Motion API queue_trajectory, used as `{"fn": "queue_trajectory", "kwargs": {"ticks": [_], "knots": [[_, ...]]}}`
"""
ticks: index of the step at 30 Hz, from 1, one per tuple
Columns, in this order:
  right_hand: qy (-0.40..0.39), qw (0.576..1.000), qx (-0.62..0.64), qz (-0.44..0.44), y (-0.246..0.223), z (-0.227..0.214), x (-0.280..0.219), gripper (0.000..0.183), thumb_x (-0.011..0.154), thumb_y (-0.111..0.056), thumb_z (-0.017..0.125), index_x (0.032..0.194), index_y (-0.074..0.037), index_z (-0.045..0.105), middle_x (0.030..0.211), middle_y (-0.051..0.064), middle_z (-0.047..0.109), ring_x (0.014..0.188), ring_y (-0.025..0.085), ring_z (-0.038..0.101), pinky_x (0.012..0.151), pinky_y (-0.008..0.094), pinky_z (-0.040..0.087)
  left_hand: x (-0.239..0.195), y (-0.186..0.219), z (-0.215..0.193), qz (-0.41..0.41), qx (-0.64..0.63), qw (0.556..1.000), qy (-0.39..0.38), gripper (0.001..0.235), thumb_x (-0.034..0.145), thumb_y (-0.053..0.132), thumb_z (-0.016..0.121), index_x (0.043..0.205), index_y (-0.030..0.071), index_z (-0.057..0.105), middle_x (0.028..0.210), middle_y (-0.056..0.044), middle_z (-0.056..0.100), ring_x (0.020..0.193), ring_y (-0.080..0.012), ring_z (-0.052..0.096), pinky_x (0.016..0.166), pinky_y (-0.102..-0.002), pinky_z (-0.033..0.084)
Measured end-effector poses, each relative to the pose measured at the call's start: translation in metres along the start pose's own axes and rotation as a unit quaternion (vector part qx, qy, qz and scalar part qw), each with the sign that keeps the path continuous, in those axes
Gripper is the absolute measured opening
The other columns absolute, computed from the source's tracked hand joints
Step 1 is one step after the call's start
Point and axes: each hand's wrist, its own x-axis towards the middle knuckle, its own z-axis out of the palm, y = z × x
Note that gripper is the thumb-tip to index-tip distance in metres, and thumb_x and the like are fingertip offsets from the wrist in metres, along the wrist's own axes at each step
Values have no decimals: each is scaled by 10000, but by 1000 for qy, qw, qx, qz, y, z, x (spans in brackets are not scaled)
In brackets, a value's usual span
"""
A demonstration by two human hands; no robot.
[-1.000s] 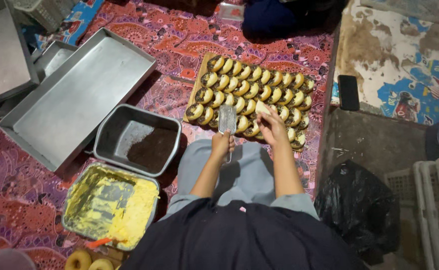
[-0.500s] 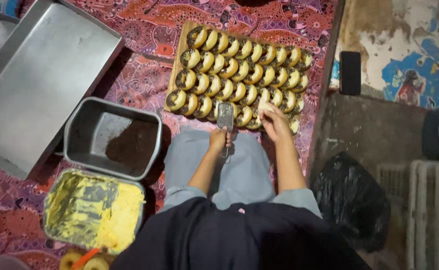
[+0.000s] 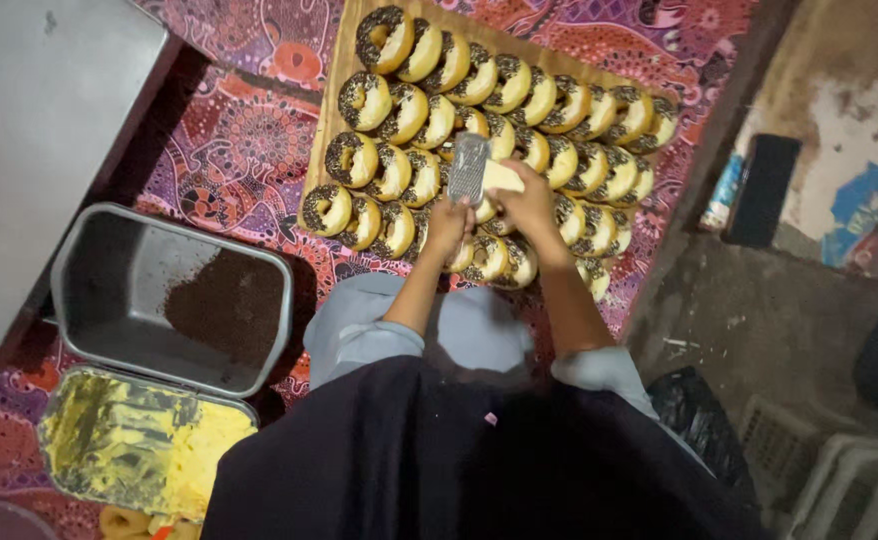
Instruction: The person sits on a mat and uses a handheld grater to grate a block of cheese over rows of donuts arranged on a wooden board. The person repeatedly grates cheese onto each donut, moving across the rows.
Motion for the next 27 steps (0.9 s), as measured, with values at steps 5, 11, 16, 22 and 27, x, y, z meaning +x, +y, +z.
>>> {"fn": "queue_trajectory", "kwargs": {"ticks": [5, 11, 16, 22, 27], "knots": [[52, 956, -195, -213, 4, 37, 66, 454, 812, -12, 784, 1252, -5, 672, 1110, 265, 724, 1013, 403, 709, 903, 437, 564, 40, -1, 2, 5, 34, 999, 21, 211, 1023, 221, 557, 874, 78, 517, 611, -26, 527, 442, -142, 449, 396, -335, 360], [49, 930, -315, -182, 17, 56, 97, 500, 761, 30, 738, 1242, 48, 602, 1134, 324, 615, 1016, 495, 624, 884, 512, 523, 52, -6, 7, 180, 293, 932, 117, 254, 956, 199, 652, 821, -16, 672, 644, -188, 625, 534, -194, 583, 522, -399, 469], [65, 931, -303, -190, 24, 63, 108, 524, 765, 52, 719, 1275, 8, 611, 1116, 288, 619, 990, 478, 629, 896, 510, 533, 43, 3, 8, 133, 285, 947, 62, 307, 973, 171, 579, 758, -33, 659, 587, -224, 588, 501, -292, 564, 517, -439, 411], [42, 926, -338, -161, 43, 64, 133, 538, 740, 22, 755, 1254, 9, 598, 1152, 302, 606, 1028, 486, 619, 910, 511, 521, 29, 5, 10, 212, 277, 932, 100, 190, 944, 140, 592, 842, -11, 645, 673, -190, 634, 614, -260, 594, 571, -412, 442], [32, 920, -343, -188, 49, 55, 138, 525, 772, 4, 777, 1271, -30, 619, 1164, 279, 665, 1080, 451, 653, 953, 472, 534, -22, -16, 7, 81, 191, 974, 88, 156, 970, 130, 586, 918, -3, 647, 636, -112, 636, 550, -203, 590, 512, -374, 470]]}}
